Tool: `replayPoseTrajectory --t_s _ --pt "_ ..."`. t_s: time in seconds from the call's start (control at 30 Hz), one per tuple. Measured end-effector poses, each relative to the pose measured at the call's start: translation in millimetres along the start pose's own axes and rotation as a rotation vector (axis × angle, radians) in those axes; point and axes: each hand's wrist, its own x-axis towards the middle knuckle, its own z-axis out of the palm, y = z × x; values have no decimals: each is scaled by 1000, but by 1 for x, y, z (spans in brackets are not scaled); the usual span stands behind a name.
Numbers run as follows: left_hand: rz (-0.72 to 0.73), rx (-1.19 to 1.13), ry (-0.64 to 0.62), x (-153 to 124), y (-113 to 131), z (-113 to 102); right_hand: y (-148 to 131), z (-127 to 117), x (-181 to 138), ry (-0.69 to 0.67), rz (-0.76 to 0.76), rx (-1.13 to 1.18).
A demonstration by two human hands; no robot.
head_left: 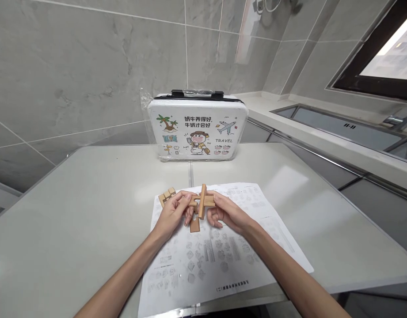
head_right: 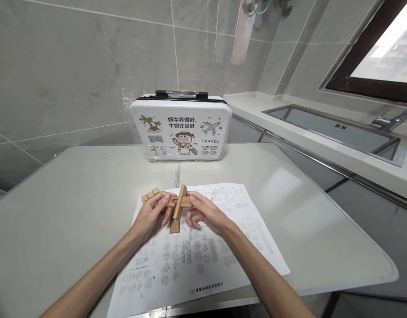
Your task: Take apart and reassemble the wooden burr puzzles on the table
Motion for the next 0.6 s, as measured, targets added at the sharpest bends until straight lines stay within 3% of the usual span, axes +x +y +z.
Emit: replayPoseTrajectory --t_s 0.2,0.4,0.6 --pt "12 18 -24 -1 0 1 2 -3 -1 -2 -2 64" --pt "4 27 -28 -1 0 3 4 -5 1 157 -87 123" --pt "1 22 -25 -1 1 3 5 -7 3 210 -103 171"
